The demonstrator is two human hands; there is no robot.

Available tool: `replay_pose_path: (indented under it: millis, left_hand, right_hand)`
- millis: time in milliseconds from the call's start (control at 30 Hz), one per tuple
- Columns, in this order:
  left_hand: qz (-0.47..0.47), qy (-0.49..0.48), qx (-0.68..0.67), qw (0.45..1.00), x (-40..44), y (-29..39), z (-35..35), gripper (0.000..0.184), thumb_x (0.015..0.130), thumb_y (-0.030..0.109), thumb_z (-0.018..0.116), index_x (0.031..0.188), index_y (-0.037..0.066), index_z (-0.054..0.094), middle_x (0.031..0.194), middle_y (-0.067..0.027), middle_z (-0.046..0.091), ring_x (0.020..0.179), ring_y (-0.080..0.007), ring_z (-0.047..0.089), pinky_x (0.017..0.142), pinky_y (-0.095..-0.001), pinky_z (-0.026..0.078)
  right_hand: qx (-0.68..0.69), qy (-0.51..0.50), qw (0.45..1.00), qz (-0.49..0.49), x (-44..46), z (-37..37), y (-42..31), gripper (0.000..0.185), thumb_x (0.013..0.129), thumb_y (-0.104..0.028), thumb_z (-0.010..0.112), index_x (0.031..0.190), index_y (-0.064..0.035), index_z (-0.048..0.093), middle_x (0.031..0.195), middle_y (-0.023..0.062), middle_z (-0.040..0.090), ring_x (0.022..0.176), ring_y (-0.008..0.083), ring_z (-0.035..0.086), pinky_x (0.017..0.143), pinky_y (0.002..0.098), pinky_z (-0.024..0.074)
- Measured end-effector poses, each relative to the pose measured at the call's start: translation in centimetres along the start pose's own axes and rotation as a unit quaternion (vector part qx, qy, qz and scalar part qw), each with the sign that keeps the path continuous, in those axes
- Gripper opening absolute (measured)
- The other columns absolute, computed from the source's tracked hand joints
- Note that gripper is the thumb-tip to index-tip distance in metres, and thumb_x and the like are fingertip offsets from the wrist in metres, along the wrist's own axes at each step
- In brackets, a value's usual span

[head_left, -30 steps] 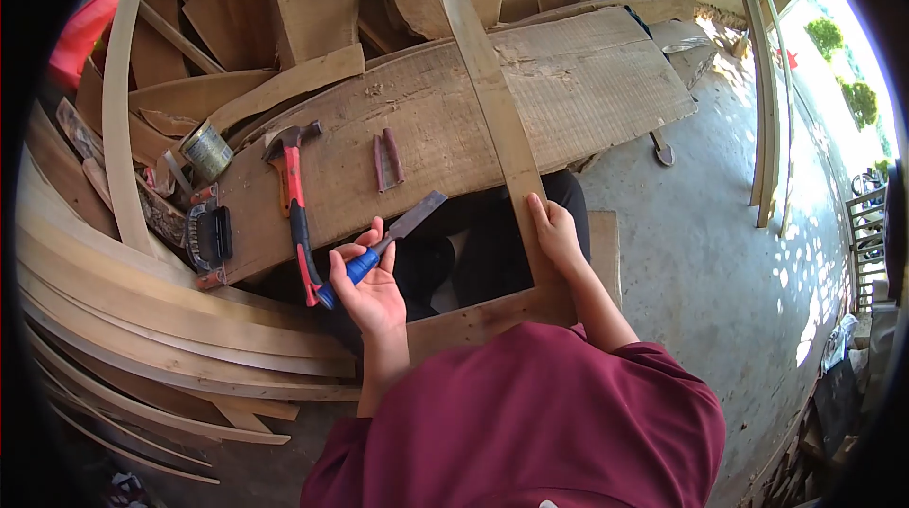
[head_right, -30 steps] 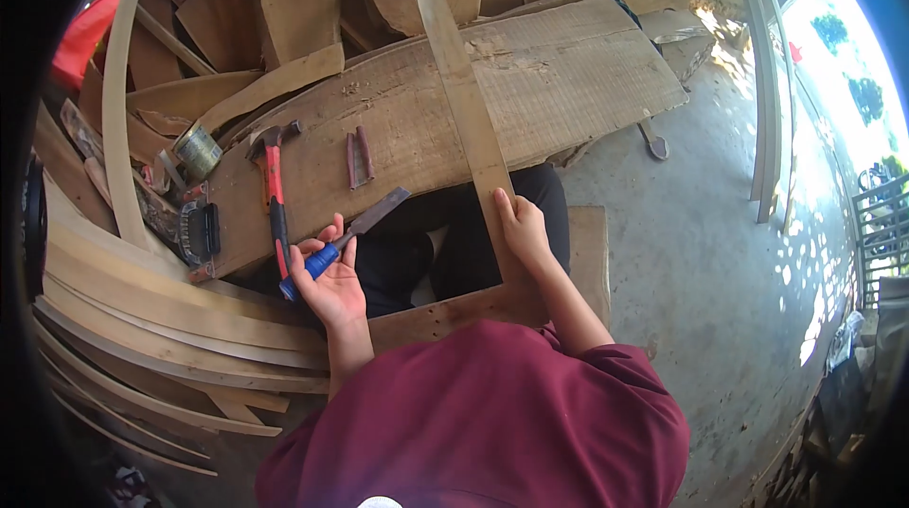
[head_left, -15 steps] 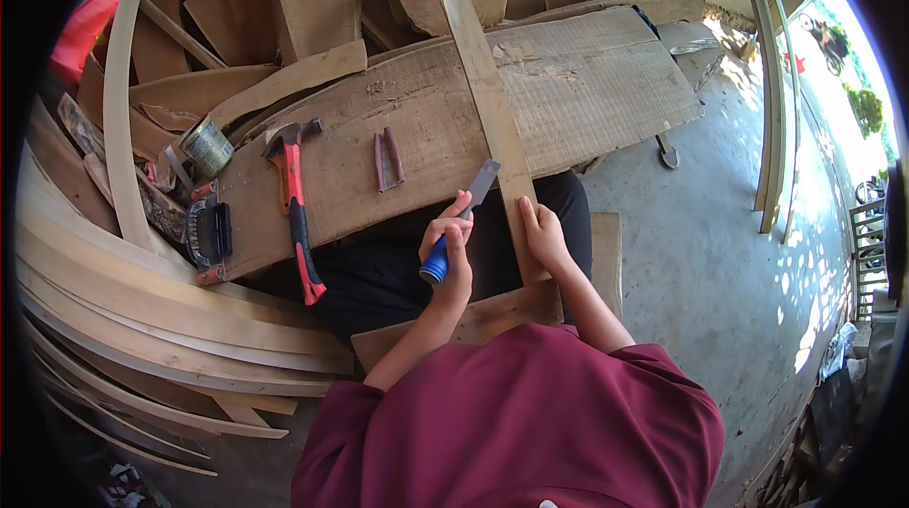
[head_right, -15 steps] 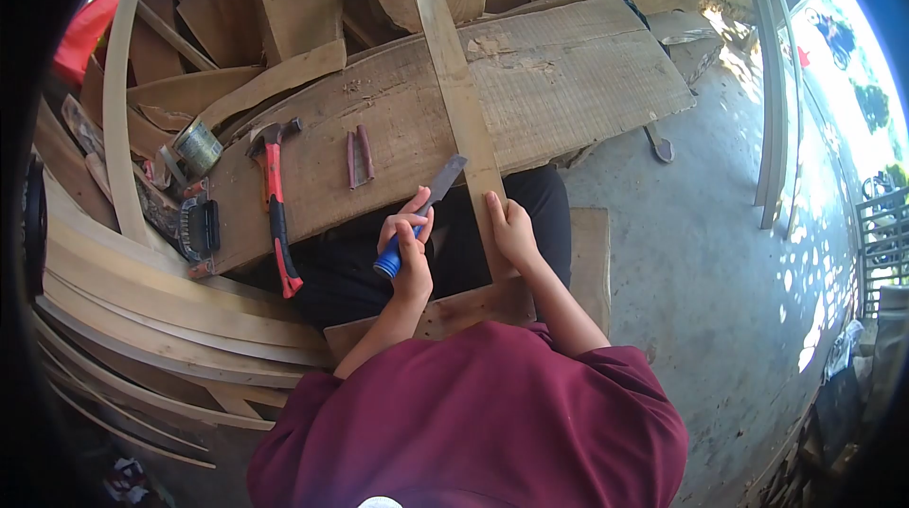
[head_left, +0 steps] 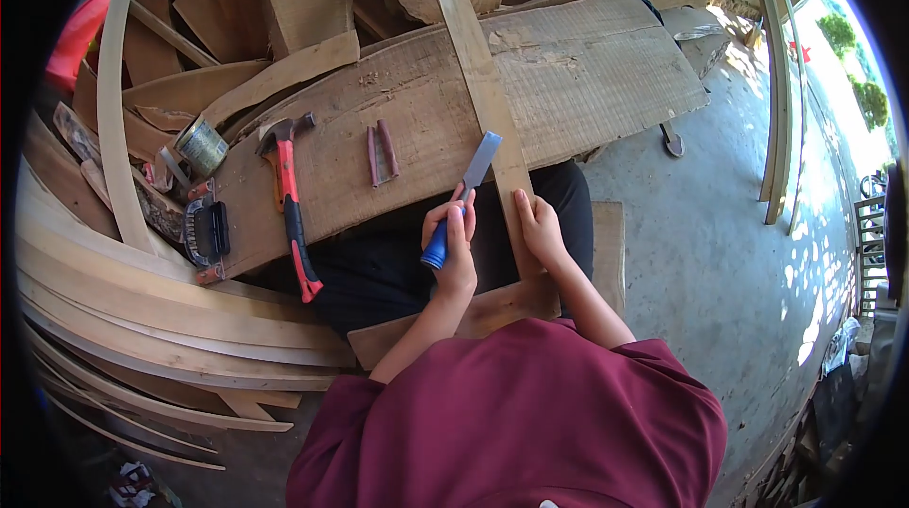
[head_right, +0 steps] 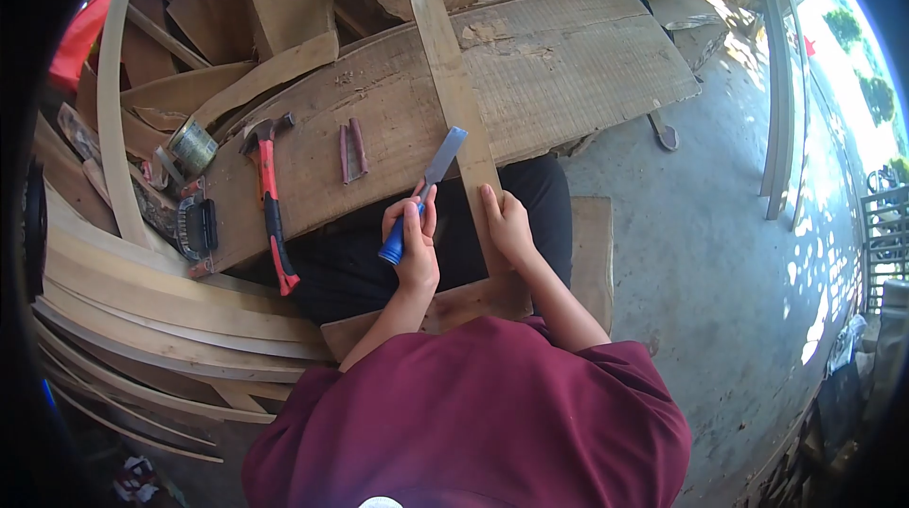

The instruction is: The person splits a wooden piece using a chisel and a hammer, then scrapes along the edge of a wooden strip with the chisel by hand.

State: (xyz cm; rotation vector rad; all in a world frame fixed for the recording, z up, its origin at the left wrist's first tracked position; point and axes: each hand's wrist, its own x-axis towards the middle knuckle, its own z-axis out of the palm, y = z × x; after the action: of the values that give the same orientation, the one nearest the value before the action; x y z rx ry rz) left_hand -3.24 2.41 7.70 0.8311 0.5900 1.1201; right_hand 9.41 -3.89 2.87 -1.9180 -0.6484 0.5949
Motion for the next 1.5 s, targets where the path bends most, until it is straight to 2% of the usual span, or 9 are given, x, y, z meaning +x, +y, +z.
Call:
replay_pose_path:
  millis: [533,700,800,900,1000,1200,1267,1300,1500]
  left_hand:
    - [-0.031,-0.053,0.070,0.996,3.6,2.7,0.6,0.013,0.091,0.012,0.055,0.096,-0.001,0.054,0.118,-0.0173,0.055,0.101,-0.0187,0.060,0.086,-0.0239,0.050]
    - [-0.052,-0.093,0.207,0.973,4.0,5.4,1.3,0.016,0.089,0.016,0.059,0.098,0.003,0.056,0.100,-0.0122,0.063,0.080,-0.0162,0.066,0.069,-0.0227,0.054]
    - [-0.037,-0.133,0.335,0.932,3.9,7.8,2.3,0.021,0.086,0.018,0.063,0.100,0.003,0.059,0.090,-0.0112,0.065,0.064,-0.0138,0.064,0.060,-0.0226,0.052]
    - [0.242,-0.300,0.464,0.797,4.0,9.8,3.0,0.026,0.078,0.017,0.070,0.100,0.006,0.062,0.083,-0.0136,0.061,0.070,-0.0265,0.062,0.063,-0.0325,0.049]
    - [0.246,-0.374,0.497,0.743,3.5,11.0,3.9,0.027,0.078,0.020,0.070,0.102,0.009,0.062,0.086,-0.0131,0.058,0.072,-0.0272,0.062,0.062,-0.0322,0.050]
    - [0.245,-0.415,0.659,0.578,2.4,9.1,4.5,0.024,0.078,0.019,0.065,0.101,0.013,0.064,0.109,-0.0128,0.055,0.100,-0.0298,0.057,0.087,-0.0396,0.045]
    - [0.369,-0.418,0.681,0.475,2.2,8.5,5.0,0.018,0.079,0.019,0.064,0.094,0.010,0.062,0.119,-0.0157,0.051,0.117,-0.0315,0.048,0.100,-0.0416,0.037]
    - [0.359,-0.461,0.661,0.471,2.4,7.2,4.5,0.018,0.081,0.021,0.061,0.091,0.006,0.057,0.126,-0.0191,0.048,0.127,-0.0324,0.038,0.107,-0.0449,0.029]
    - [0.325,-0.478,0.627,0.522,2.2,3.1,3.3,0.027,0.082,0.022,0.060,0.096,0.001,0.053,0.127,-0.0247,0.045,0.127,-0.0355,0.039,0.104,-0.0449,0.034]
  right_hand:
    - [0.011,-0.001,1.000,0.003,0.2,0.1,0.4,0.050,0.091,-0.042,0.051,0.076,0.0058,0.056,0.064,0.0215,0.058,0.061,0.0292,0.061,0.057,0.0378,0.0451]
    - [0.030,0.006,1.000,-0.009,-0.1,0.0,-0.1,0.050,0.091,-0.042,0.051,0.081,0.0054,0.059,0.066,0.0210,0.059,0.063,0.0277,0.062,0.059,0.0364,0.0461]
    - [0.030,0.001,1.000,-0.003,0.0,0.1,0.0,0.049,0.091,-0.043,0.051,0.082,0.0051,0.060,0.066,0.0202,0.060,0.063,0.0250,0.062,0.059,0.0357,0.0462]
    - [0.037,-0.001,0.999,0.004,0.1,0.2,0.2,0.047,0.092,-0.040,0.051,0.081,0.0044,0.059,0.063,0.0133,0.058,0.062,0.0160,0.055,0.057,0.0318,0.0443]
    - [0.028,-0.006,1.000,0.012,0.1,0.0,0.1,0.046,0.092,-0.040,0.052,0.080,0.0040,0.059,0.062,0.0119,0.057,0.060,0.0129,0.053,0.056,0.0310,0.0439]
    - [0.066,-0.003,0.998,-0.005,0.6,0.8,1.8,0.046,0.091,-0.040,0.054,0.079,0.0039,0.059,0.063,0.0162,0.059,0.059,0.0157,0.055,0.056,0.0329,0.0449]
    - [0.071,0.003,0.997,-0.012,0.6,0.8,2.1,0.044,0.091,-0.038,0.054,0.079,0.0038,0.059,0.064,0.0159,0.059,0.059,0.0154,0.055,0.056,0.0326,0.0448]
    - [0.079,0.000,0.997,-0.021,0.7,0.8,2.3,0.042,0.091,-0.037,0.054,0.080,0.0036,0.058,0.064,0.0157,0.059,0.059,0.0154,0.055,0.056,0.0324,0.0448]
    - [0.112,-0.010,0.993,-0.021,0.9,1.0,2.7,0.040,0.090,-0.034,0.055,0.076,0.0025,0.056,0.060,0.0108,0.055,0.057,0.0114,0.049,0.052,0.0312,0.0426]
